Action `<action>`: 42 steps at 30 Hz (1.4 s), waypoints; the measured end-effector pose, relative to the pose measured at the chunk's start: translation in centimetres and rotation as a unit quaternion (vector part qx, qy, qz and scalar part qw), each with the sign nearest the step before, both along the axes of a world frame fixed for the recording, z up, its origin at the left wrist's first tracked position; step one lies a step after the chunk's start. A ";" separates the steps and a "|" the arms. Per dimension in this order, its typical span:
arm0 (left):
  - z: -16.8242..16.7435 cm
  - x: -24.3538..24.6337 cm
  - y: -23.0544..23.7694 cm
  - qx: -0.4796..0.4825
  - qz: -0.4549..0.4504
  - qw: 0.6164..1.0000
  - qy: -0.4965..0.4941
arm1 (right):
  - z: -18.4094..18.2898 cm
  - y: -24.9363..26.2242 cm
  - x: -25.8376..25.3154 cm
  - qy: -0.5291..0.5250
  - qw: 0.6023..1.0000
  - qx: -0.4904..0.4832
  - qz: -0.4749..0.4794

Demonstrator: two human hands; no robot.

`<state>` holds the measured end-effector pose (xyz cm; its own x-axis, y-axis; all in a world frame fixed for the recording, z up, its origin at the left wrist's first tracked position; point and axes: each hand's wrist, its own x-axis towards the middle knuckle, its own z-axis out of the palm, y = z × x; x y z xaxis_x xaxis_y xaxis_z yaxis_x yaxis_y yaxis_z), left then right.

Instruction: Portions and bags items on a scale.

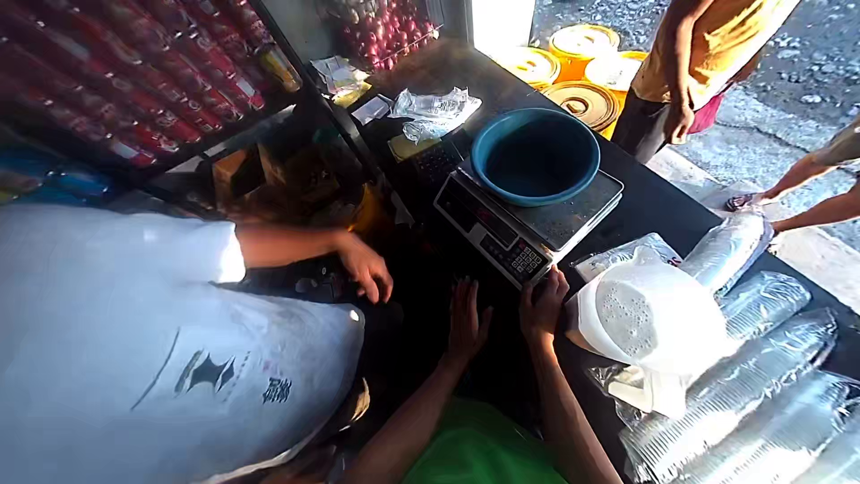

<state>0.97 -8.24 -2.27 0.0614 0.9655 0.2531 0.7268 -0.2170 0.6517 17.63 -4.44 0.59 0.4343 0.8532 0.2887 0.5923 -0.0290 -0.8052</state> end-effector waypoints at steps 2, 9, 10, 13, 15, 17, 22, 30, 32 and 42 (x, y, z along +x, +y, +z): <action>1.1 -0.1 1.3 -0.008 0.023 1.000 -0.002 | 0.0 0.1 0.0 0.005 1.000 0.007 0.001; 4.8 -1.5 10.9 0.025 0.124 0.986 -0.112 | 0.3 0.0 0.1 0.011 1.000 -0.008 -0.007; 5.4 -1.8 12.4 0.034 0.130 0.981 -0.138 | 0.4 0.0 0.0 0.013 1.000 -0.013 -0.005; 6.9 -4.2 17.5 0.038 0.156 0.972 -0.171 | 0.3 -0.1 -0.1 0.014 1.000 -0.009 0.004; 6.9 -7.1 22.5 0.039 0.186 0.966 -0.173 | 0.1 0.0 0.0 0.009 1.000 -0.006 0.008; 6.9 -10.4 28.8 0.056 0.198 0.955 -0.214 | 0.0 0.1 0.0 -0.001 1.000 -0.004 0.002; 9.3 -17.3 42.6 0.002 0.228 0.959 -0.166 | 0.5 0.1 -0.9 -0.052 0.996 -0.010 -0.065; 8.3 -25.3 54.3 -0.162 0.077 0.984 -0.013 | 12.9 14.3 -17.9 -0.017 0.981 0.193 -0.009; 10.3 -28.5 53.4 -0.146 0.014 0.986 -0.085 | 14.5 20.1 -22.2 -0.027 0.983 0.168 0.070; 19.3 -36.0 50.5 -0.180 -0.325 0.889 -0.268 | 16.6 42.5 -30.7 0.078 0.936 -0.017 0.344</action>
<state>-35.03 42.24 16.99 0.5992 0.7948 0.0956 0.0891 -0.1849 0.9787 -13.05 38.05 17.15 -0.1858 0.9539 0.2355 0.3549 0.2887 -0.8892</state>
